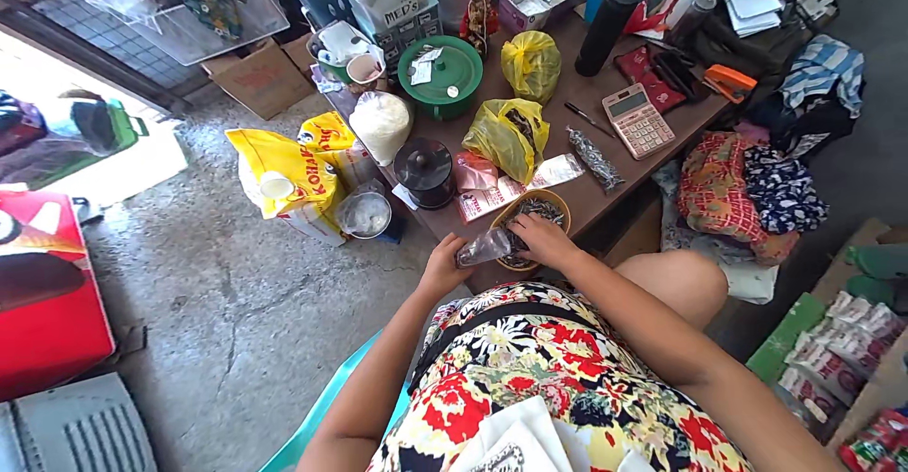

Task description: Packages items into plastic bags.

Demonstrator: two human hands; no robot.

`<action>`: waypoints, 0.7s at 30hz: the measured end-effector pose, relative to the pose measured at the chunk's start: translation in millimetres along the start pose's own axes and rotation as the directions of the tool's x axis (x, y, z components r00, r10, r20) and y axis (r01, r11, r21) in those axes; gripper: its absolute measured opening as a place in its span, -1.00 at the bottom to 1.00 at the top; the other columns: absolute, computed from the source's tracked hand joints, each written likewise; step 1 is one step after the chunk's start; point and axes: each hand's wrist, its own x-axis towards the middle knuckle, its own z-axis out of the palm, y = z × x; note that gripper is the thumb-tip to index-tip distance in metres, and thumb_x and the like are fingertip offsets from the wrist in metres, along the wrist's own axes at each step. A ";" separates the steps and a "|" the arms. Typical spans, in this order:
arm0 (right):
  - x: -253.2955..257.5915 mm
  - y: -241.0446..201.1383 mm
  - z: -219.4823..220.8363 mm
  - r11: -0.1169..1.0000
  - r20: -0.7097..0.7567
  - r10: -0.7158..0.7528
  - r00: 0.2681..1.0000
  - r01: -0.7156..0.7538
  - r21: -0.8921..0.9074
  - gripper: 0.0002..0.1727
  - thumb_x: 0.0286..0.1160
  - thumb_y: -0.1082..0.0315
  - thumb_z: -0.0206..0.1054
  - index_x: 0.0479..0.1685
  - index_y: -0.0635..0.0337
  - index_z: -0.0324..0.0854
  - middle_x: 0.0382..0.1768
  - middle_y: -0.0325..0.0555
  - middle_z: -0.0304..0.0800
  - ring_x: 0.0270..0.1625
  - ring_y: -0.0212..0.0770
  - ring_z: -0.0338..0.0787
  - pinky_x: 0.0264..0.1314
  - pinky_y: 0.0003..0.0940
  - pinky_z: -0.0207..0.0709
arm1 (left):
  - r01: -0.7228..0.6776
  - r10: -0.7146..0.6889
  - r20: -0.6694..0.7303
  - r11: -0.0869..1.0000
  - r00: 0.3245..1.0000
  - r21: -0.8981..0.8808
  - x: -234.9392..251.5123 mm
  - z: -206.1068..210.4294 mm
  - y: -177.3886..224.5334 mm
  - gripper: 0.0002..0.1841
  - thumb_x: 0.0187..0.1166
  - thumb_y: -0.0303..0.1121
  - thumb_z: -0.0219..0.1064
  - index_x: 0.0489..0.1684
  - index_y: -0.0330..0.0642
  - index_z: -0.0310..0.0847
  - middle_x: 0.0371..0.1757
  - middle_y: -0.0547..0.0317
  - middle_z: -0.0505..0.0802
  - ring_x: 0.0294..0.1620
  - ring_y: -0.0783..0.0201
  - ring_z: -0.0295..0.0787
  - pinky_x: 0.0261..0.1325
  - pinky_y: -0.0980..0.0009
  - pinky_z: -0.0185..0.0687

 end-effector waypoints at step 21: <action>-24.0 13.4 -15.6 0.900 -0.285 0.143 0.948 -0.004 0.436 -0.72 0.50 0.44 0.49 0.16 0.29 0.81 0.16 0.16 0.86 0.26 0.10 0.83 0.44 0.05 0.60 | -0.115 0.109 0.096 0.992 0.989 0.057 34.8 3.5 18.5 -0.74 0.30 -0.41 0.60 -0.27 -0.42 0.68 -0.19 -0.14 0.79 -0.12 0.01 0.79 0.04 0.01 0.71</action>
